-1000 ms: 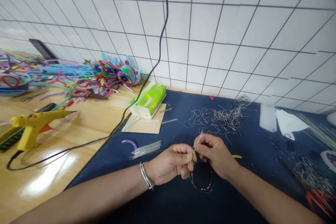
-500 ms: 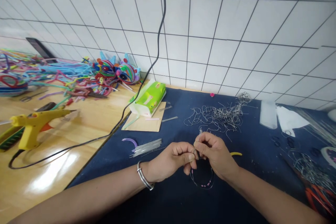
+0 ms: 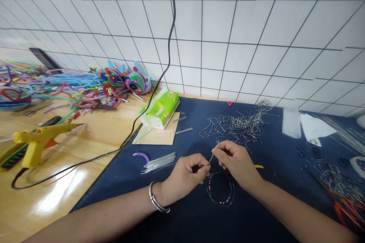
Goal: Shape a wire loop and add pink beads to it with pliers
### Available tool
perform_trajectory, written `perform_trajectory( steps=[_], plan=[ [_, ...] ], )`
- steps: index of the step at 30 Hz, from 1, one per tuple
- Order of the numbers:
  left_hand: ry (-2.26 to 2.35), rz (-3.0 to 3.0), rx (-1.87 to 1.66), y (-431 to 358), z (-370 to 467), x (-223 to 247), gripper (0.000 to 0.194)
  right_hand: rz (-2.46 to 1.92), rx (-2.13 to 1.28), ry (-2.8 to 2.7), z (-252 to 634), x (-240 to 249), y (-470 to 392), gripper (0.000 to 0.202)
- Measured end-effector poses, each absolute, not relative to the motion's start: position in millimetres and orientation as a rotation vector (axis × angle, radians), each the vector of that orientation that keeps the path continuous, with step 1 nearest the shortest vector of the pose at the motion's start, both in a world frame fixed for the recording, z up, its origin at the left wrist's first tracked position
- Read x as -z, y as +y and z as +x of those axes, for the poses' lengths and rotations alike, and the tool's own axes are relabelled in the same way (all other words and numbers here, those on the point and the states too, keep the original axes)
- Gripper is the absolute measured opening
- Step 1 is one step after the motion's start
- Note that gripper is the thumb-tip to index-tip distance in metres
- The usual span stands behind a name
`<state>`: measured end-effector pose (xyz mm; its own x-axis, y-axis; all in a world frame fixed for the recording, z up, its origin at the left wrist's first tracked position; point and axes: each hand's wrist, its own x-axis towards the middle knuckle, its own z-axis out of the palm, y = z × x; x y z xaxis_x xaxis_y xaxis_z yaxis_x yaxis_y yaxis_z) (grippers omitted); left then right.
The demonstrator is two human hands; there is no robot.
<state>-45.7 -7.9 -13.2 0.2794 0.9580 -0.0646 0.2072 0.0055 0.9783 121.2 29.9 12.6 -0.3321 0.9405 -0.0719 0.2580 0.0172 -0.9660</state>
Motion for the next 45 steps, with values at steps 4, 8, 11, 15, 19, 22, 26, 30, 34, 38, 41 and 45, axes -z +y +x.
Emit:
perform_trajectory(
  steps=[4,8,11,15,19,22,26,30,34,38,41,45],
  plan=[
    [1.225,1.62,-0.89,-7.6,-46.1,12.5,0.01,-1.299,-1.352,-1.619,121.0,-15.0,28.6,0.025],
    [1.249,1.705,-0.869,-8.2,-47.2,11.0,0.012,-1.285,-1.413,-1.56,120.9,-13.0,28.9,0.024],
    [1.223,1.709,-0.854,-8.4,-48.3,12.2,0.011,-1.243,-1.445,-1.526,121.5,-9.3,30.1,0.023],
    [1.185,1.662,-0.829,-8.5,-48.3,15.3,0.011,-1.205,-1.439,-1.489,121.6,-3.7,29.6,0.021],
    [1.104,1.521,-0.803,-8.2,-47.0,15.3,0.01,-1.169,-1.449,-1.395,119.3,-0.3,26.9,0.022],
    [1.005,1.393,-0.824,-7.3,-47.2,13.1,0.013,-1.106,-1.527,-1.327,118.4,-1.5,27.4,0.022],
    [0.872,1.217,-0.841,-6.3,-48.2,13.1,0.016,-1.032,-1.683,-1.337,121.1,-5.8,32.6,0.021],
    [0.807,1.081,-0.846,-6.5,-48.1,16.6,0.017,-1.002,-1.768,-1.356,123.9,-9.4,36.9,0.023],
    [0.772,1.034,-0.841,-6.4,-47.7,17.9,0.017,-1.013,-1.777,-1.403,124.5,-12.2,38.1,0.026],
    [0.778,1.052,-0.835,-6.3,-47.4,17.5,0.018,-1.054,-1.703,-1.468,124.3,-12.2,36.9,0.027],
    [0.799,1.085,-0.827,-6.1,-47.4,16.4,0.019,-1.077,-1.594,-1.506,123.6,-10.5,34.6,0.026],
    [0.859,1.183,-0.808,-2.1,-49.7,11.2,0.019,-1.108,-1.509,-1.55,125.1,-10.1,35.2,0.025]
  ],
)
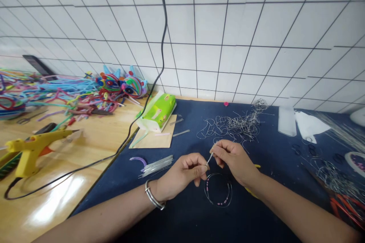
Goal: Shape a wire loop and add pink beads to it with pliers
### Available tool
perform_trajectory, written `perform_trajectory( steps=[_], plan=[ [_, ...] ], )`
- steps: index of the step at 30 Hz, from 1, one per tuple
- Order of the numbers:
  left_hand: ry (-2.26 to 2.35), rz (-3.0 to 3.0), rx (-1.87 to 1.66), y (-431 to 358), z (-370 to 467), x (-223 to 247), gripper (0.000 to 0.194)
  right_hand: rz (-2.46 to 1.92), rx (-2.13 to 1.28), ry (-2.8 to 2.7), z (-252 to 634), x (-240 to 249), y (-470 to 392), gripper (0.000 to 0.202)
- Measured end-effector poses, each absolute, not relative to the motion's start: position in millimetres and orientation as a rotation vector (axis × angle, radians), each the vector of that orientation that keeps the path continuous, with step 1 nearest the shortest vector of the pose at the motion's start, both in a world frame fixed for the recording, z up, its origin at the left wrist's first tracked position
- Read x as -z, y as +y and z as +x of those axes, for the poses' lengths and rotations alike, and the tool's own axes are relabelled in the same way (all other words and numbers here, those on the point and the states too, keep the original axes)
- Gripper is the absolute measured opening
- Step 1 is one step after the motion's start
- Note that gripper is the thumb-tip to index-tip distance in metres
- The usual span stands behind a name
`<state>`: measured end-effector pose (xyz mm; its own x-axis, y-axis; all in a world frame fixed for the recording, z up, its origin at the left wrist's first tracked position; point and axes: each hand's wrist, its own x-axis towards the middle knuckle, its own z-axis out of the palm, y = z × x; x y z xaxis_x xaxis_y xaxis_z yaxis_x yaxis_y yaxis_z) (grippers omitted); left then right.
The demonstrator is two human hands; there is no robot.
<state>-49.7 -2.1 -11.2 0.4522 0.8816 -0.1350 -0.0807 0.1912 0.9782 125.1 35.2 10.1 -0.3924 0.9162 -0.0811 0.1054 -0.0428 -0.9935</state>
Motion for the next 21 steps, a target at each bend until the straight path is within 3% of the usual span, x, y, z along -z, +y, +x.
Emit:
perform_trajectory(
  steps=[4,9,12,21],
  plan=[
    [1.039,1.506,-0.719,7.8,-56.1,2.3,0.016,-1.182,-1.41,-1.723,134.3,-14.3,45.8,0.026],
    [1.24,2.167,-0.71,16.6,-65.3,-0.8,0.018,-1.036,-0.538,-2.122,142.5,-16.6,58.9,0.022],
    [1.274,2.391,-0.628,16.7,-67.7,1.9,0.022,-0.835,-0.222,-2.406,138.8,-10.3,57.9,0.02],
    [1.281,2.578,-0.482,15.2,-67.8,4.0,0.022,-0.79,-0.08,-2.571,129.6,5.1,47.6,0.018]
  ],
)
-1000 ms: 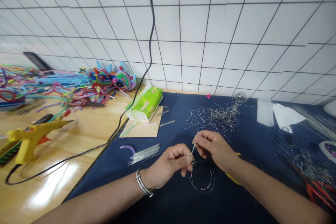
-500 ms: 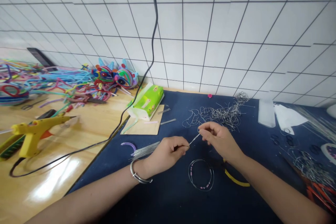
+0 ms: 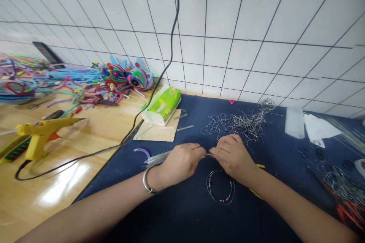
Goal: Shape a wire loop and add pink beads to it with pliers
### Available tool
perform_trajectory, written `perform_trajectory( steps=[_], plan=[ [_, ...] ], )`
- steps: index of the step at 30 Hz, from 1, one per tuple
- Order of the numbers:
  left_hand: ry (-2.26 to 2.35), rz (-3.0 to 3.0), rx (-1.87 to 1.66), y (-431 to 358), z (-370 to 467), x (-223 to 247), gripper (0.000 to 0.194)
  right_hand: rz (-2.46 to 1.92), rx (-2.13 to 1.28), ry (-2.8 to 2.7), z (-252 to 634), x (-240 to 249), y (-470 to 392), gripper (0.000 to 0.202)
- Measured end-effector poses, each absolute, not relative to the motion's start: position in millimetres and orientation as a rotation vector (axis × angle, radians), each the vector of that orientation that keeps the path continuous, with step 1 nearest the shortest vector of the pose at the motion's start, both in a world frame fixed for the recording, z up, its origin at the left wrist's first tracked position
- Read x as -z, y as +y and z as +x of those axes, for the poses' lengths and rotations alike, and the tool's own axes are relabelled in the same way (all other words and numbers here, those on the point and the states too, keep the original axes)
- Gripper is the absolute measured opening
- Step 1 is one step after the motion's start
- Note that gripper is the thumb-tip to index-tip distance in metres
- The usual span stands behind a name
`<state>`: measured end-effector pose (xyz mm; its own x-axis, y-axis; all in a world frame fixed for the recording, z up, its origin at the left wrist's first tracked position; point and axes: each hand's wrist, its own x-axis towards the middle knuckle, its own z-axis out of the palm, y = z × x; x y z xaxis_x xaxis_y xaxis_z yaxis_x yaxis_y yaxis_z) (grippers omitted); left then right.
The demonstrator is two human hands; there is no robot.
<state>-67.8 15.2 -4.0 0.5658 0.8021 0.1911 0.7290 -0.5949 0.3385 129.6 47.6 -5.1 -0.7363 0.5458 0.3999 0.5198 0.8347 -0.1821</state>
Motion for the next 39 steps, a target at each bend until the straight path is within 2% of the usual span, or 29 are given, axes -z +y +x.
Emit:
perform_trajectory(
  steps=[14,39],
  plan=[
    [1.111,2.519,-0.463,22.0,-72.0,6.9,0.021,-0.841,-0.29,-2.482,126.6,12.0,41.4,0.018],
    [1.088,2.549,-0.381,23.7,-67.0,9.4,0.02,-0.807,-0.351,-2.541,145.5,22.8,40.7,0.019]
  ],
)
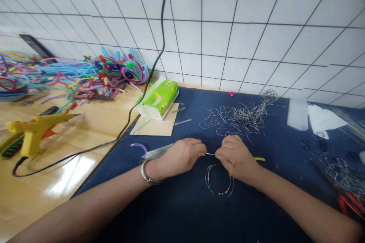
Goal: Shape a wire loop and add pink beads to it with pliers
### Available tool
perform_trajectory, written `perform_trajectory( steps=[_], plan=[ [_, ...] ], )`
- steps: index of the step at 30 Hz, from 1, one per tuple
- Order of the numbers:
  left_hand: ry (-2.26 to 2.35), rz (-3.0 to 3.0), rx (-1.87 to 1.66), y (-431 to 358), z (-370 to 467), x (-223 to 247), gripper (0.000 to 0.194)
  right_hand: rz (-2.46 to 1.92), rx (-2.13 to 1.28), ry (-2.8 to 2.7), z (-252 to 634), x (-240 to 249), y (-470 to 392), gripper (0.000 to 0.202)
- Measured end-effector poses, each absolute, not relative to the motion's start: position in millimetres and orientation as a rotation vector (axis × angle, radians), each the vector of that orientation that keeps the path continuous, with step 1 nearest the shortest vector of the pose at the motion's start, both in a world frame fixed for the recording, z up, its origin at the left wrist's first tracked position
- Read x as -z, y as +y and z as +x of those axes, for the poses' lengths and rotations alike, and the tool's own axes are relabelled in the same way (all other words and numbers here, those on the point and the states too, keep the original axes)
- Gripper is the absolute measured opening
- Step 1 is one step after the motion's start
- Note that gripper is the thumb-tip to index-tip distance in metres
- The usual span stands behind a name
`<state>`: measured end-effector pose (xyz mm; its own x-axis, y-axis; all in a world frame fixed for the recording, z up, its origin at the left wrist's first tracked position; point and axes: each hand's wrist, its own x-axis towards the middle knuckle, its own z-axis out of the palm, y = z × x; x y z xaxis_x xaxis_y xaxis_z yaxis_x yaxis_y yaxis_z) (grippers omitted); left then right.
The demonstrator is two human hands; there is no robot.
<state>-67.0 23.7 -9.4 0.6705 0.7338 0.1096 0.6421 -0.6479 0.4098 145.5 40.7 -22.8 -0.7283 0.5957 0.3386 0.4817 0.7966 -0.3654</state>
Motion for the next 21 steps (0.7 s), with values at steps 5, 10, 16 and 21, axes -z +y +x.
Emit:
perform_trajectory(
  steps=[5,10,16,21],
  plan=[
    [1.087,2.587,-0.421,22.2,-68.6,10.9,0.019,-0.809,-0.382,-2.52,145.7,25.7,41.5,0.018],
    [1.109,2.617,-0.412,20.6,-67.1,5.3,0.019,-0.805,-0.415,-2.519,144.3,23.3,40.6,0.016],
    [1.126,2.632,-0.454,19.2,-63.9,12.2,0.021,-0.791,-0.43,-2.493,141.9,23.8,41.9,0.015],
    [1.093,2.683,-0.478,17.3,-65.0,16.0,0.021,-0.8,-0.438,-2.482,140.9,22.1,39.9,0.017]
  ],
)
